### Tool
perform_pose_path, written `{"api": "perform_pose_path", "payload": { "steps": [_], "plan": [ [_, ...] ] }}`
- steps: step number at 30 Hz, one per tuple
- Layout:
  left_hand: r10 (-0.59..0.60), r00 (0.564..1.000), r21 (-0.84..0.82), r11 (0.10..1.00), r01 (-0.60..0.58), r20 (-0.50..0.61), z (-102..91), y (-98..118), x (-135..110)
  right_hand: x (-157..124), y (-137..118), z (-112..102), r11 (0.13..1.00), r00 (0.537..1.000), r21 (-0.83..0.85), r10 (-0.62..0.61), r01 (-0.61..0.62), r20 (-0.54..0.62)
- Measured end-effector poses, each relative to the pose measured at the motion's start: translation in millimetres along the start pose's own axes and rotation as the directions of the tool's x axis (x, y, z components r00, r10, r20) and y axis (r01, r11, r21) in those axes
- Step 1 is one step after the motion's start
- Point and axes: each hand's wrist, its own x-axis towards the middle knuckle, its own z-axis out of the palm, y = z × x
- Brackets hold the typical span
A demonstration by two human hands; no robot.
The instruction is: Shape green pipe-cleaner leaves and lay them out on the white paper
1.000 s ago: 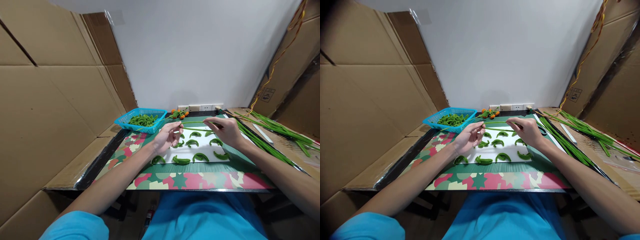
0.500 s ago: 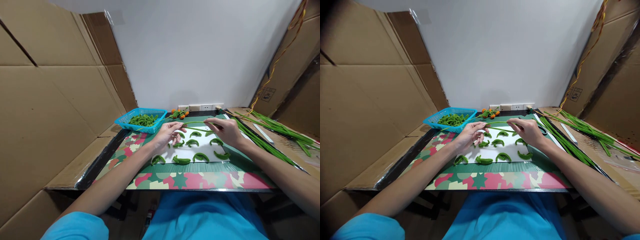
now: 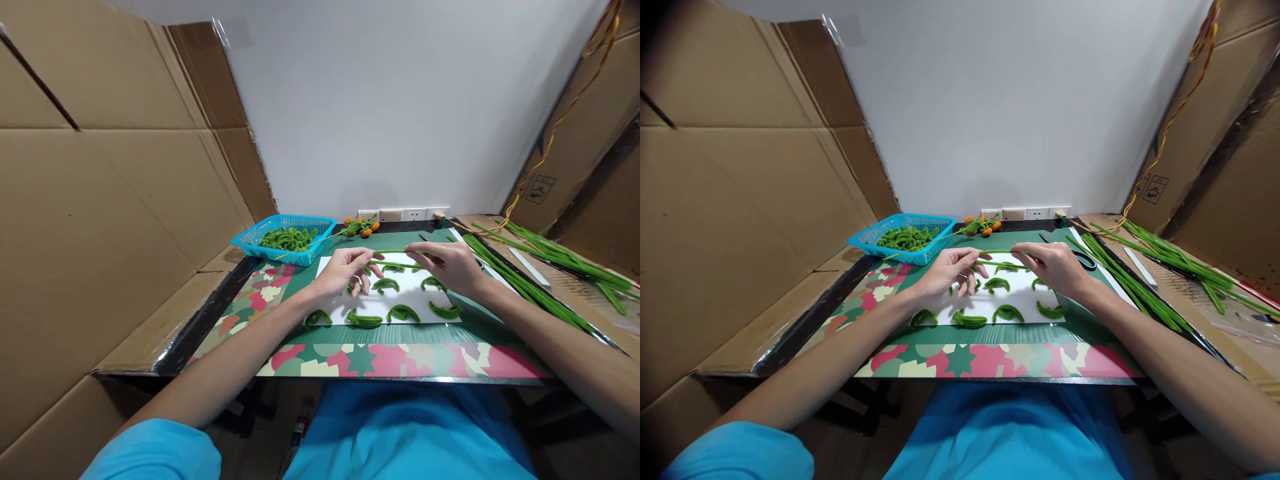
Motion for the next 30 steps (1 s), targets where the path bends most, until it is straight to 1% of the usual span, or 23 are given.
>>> {"api": "perform_pose_path", "payload": {
  "steps": [3, 10, 15, 17, 20, 23, 27, 30],
  "plan": [
    [0.007, 0.999, -0.02, 1.0, -0.008, -0.036, -0.6, 0.4, 0.8, -0.3, 0.3, -0.6, 1.0, 1.0, 0.006, 0.009, -0.01, 0.014],
    [-0.002, 0.996, -0.088, 0.996, -0.006, -0.091, -3.8, -0.3, 3.3, 1.2, -1.6, -1.7, 1.0, 1.0, 0.019, -0.019, 0.019, 0.006],
    [-0.007, 0.992, -0.092, 0.996, -0.005, -0.128, -3.0, 1.2, 2.9, 3.0, -4.8, -6.4, 1.0, 1.0, 0.012, -0.011, 0.01, 0.029],
    [-0.011, 0.99, -0.093, 0.996, -0.003, -0.144, -2.5, 2.2, 2.2, 3.6, -6.2, -8.0, 0.999, 0.999, 0.021, -0.031, 0.03, 0.045],
    [-0.028, 0.987, -0.107, 0.994, 0.011, -0.16, -2.3, 3.0, 1.8, 3.1, -7.1, -7.5, 0.997, 0.994, -0.024, -0.075, 0.077, 0.077],
    [-0.052, 0.985, -0.126, 0.992, 0.031, -0.165, -2.3, 3.1, 2.1, 1.3, -6.2, -3.9, 0.995, 0.993, -0.055, -0.074, 0.079, 0.092],
    [-0.053, 0.985, -0.123, 0.992, 0.033, -0.162, -2.0, 3.2, 1.7, 0.4, -4.2, -1.0, 1.0, 0.999, 0.024, -0.017, 0.016, 0.042],
    [-0.057, 0.985, -0.132, 0.991, 0.036, -0.16, -2.0, 3.3, 1.1, 1.8, -3.2, -1.6, 0.998, 0.999, 0.028, -0.051, 0.051, -0.006]
  ]
}}
